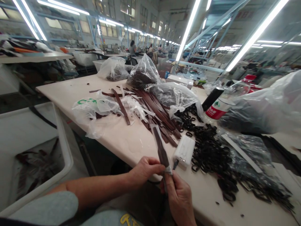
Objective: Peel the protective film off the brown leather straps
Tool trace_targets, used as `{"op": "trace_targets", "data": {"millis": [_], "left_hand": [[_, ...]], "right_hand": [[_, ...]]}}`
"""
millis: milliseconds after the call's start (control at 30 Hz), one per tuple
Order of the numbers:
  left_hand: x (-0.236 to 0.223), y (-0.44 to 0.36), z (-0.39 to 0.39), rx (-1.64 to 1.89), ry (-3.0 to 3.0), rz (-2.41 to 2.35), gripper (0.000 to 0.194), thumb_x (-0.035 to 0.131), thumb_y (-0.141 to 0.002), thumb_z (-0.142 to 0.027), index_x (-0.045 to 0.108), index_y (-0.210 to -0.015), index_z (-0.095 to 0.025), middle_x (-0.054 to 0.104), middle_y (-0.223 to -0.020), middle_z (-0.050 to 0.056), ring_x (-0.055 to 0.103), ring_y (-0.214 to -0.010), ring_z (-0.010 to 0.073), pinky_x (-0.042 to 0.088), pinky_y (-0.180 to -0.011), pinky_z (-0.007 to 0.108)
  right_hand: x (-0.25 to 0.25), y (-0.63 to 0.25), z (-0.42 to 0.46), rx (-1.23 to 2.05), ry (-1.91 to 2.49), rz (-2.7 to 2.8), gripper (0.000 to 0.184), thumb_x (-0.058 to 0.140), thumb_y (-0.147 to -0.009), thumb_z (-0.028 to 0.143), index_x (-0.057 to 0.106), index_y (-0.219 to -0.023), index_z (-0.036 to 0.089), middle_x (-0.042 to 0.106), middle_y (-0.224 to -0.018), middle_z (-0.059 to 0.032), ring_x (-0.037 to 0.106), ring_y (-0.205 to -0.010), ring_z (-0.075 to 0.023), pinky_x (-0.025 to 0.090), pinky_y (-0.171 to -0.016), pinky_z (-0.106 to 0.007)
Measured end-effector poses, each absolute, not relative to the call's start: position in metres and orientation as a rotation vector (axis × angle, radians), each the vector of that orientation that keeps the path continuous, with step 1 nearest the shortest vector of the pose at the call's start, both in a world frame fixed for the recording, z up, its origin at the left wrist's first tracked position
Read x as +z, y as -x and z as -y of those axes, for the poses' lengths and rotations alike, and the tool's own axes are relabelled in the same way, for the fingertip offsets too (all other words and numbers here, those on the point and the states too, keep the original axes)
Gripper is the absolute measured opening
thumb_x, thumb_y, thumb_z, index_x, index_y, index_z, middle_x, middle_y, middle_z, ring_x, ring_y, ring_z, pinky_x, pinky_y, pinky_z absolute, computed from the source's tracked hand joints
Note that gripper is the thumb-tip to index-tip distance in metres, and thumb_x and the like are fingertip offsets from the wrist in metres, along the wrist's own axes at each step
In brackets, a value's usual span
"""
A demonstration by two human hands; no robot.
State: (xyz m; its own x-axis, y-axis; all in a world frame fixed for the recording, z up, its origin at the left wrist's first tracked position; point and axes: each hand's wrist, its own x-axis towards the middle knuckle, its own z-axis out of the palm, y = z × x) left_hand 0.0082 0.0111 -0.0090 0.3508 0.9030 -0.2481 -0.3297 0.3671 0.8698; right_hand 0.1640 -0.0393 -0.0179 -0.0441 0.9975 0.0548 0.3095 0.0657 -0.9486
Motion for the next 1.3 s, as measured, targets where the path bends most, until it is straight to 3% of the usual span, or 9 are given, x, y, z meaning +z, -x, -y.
{"op": "trace_targets", "data": {"millis": [100,200,400,567,800,967,1067,1200,1300], "left_hand": [[-0.002,-0.004,-0.022,1.087,-0.757,-0.785,0.036,0.084,-0.066,-0.039,0.077,-0.091,-0.013,0.073,-0.080,0.006,0.063,-0.073,0.0159,0.048,-0.076,0.028],[-0.001,-0.002,-0.034,1.238,-0.648,-0.791,0.043,0.085,-0.065,-0.044,0.077,-0.094,-0.013,0.074,-0.093,0.009,0.065,-0.083,0.0175,0.049,-0.083,0.030],[-0.016,-0.006,-0.015,0.929,-0.734,-0.808,0.039,0.083,-0.069,-0.041,0.078,-0.090,-0.009,0.072,-0.075,0.007,0.062,-0.068,0.0158,0.048,-0.075,0.029],[0.000,0.002,-0.031,1.228,-0.634,-0.767,0.041,0.086,-0.065,-0.042,0.078,-0.097,-0.017,0.073,-0.105,0.008,0.065,-0.088,0.0184,0.049,-0.080,0.028],[0.000,-0.001,-0.017,0.914,-0.865,-0.813,0.034,0.083,-0.068,-0.034,0.079,-0.096,-0.015,0.074,-0.082,0.004,0.062,-0.074,0.0144,0.048,-0.078,0.026],[0.016,0.017,-0.028,0.991,-1.089,-0.920,0.027,0.082,-0.067,-0.039,0.080,-0.078,-0.014,0.075,-0.078,0.005,0.063,-0.074,0.0171,0.048,-0.076,0.027],[0.012,0.028,-0.036,1.038,-1.097,-0.993,0.031,0.082,-0.068,-0.044,0.080,-0.077,-0.014,0.075,-0.074,0.004,0.062,-0.069,0.0156,0.048,-0.072,0.027],[-0.007,0.037,-0.038,1.107,-0.990,-1.028,0.038,0.081,-0.069,-0.049,0.078,-0.074,-0.012,0.072,-0.070,0.005,0.059,-0.063,0.0128,0.046,-0.065,0.025],[-0.015,0.038,-0.033,1.100,-0.915,-1.010,0.039,0.081,-0.069,-0.049,0.078,-0.076,-0.011,0.072,-0.071,0.006,0.058,-0.061,0.0114,0.046,-0.062,0.023]], "right_hand": [[-0.022,-0.165,0.041,1.017,1.375,1.516,0.042,0.050,-0.096,0.053,0.065,-0.079,0.018,0.060,-0.056,0.0006,0.056,-0.048,-0.0128,0.044,-0.046,-0.020],[-0.026,-0.164,0.043,1.061,1.378,1.527,0.042,0.049,-0.096,0.054,0.067,-0.082,0.018,0.061,-0.056,0.0005,0.057,-0.047,-0.0129,0.044,-0.045,-0.020],[-0.020,-0.162,0.040,1.009,1.354,1.534,0.045,0.048,-0.095,0.055,0.063,-0.075,0.018,0.059,-0.055,0.0000,0.056,-0.046,-0.0131,0.044,-0.045,-0.020],[-0.026,-0.165,0.045,1.110,1.369,1.540,0.043,0.048,-0.096,0.054,0.065,-0.080,0.018,0.061,-0.058,-0.0003,0.057,-0.048,-0.0133,0.045,-0.047,-0.021],[-0.022,-0.163,0.040,1.108,1.376,1.487,0.042,0.048,-0.096,0.054,0.066,-0.085,0.018,0.059,-0.058,0.0009,0.056,-0.049,-0.0133,0.044,-0.047,-0.021],[-0.014,-0.170,0.047,1.265,1.365,1.563,0.039,0.049,-0.095,0.053,0.063,-0.081,0.019,0.061,-0.061,0.0004,0.058,-0.053,-0.0141,0.046,-0.052,-0.023],[-0.020,-0.183,0.060,1.379,1.392,1.595,0.035,0.052,-0.093,0.051,0.060,-0.079,0.019,0.059,-0.059,0.0025,0.055,-0.050,-0.0130,0.044,-0.050,-0.022],[-0.035,-0.214,0.089,1.486,1.508,1.572,0.035,0.054,-0.091,0.054,0.063,-0.093,0.020,0.051,-0.055,0.0064,0.048,-0.046,-0.0123,0.040,-0.044,-0.022],[-0.044,-0.245,0.114,1.455,1.583,1.597,0.037,0.054,-0.090,0.055,0.066,-0.088,0.020,0.055,-0.060,0.0041,0.052,-0.052,-0.0140,0.044,-0.049,-0.023]]}}
